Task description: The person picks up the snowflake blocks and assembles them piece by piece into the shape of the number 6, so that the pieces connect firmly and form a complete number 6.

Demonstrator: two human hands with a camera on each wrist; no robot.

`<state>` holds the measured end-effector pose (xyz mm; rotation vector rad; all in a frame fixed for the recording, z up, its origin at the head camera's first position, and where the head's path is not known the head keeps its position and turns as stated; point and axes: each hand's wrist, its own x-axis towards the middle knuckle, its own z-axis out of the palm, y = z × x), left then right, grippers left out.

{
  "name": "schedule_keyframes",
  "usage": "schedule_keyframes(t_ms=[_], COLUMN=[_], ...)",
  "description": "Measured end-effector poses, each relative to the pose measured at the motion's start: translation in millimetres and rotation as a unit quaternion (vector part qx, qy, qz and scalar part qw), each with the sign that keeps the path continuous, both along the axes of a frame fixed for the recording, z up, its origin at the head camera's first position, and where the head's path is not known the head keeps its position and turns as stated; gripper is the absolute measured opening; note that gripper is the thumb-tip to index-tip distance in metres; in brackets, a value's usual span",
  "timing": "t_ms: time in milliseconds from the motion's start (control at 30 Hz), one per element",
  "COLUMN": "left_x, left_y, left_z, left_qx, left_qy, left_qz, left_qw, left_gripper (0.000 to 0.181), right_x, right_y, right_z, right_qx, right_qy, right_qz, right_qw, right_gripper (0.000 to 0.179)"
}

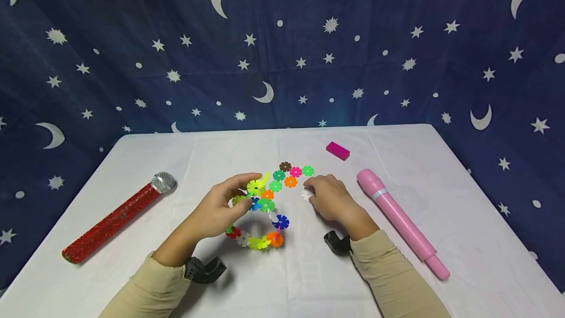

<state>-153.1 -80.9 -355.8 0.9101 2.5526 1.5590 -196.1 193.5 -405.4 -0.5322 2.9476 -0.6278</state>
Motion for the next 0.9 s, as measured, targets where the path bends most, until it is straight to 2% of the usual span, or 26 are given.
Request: schedule_keyframes(t_ms=[100, 167, 233, 300, 433, 567, 633, 700, 900], left_x=[0.3, 0.6, 1.0, 1.7, 3.2, 3.4, 3.2, 3.5, 6.7], left_y=[0.6, 1.2, 2.0, 2.7, 2.6, 2.7, 2.8, 3.3, 5.2], left_z=[0.9, 1.4, 2.1, 3.2, 7.0, 8.9, 7.8, 7.3, 6.8], left_qx=[-0.007, -0.01, -0.014, -0.016, -0.01, -0.012, -0.016, -0.016, -0.006], left_qy=[0.003, 0.001, 0.003, 0.01, 0.043, 0.081, 0.093, 0.097, 0.09], left_qz=[-0.001, 0.003, 0.007, 0.013, 0.035, 0.064, 0.07, 0.069, 0.035], left_qw=[1.0, 0.9999, 0.9999, 0.9997, 0.9984, 0.9946, 0.9931, 0.9928, 0.9953], left_gripper=[0.05, 0.048, 0.047, 0.045, 0.037, 0.035, 0.037, 0.037, 0.037], right_x=[-0.8, -0.8, 0.8, 4.1, 14.5, 25.8, 31.7, 36.7, 46.1], right_y=[0, 1, 0, -1, -5, -10, -13, -16, -23], right_z=[0.6, 2.2, 6.9, 13.4, 30.3, 44.0, 49.0, 52.8, 58.2], right_qx=[-0.005, -0.028, -0.075, -0.135, -0.26, -0.349, -0.384, -0.417, -0.464], right_qy=[-0.008, -0.012, -0.009, -0.004, 0.009, 0.023, 0.032, 0.043, 0.119], right_qz=[-0.005, -0.005, -0.002, 0.0, 0.005, 0.023, 0.041, 0.061, 0.106], right_qw=[0.9999, 0.9995, 0.9972, 0.9908, 0.9656, 0.9364, 0.922, 0.9057, 0.8713], right_gripper=[0.031, 0.024, 0.017, 0.011, 0.009, 0.007, 0.008, 0.011, 0.027])
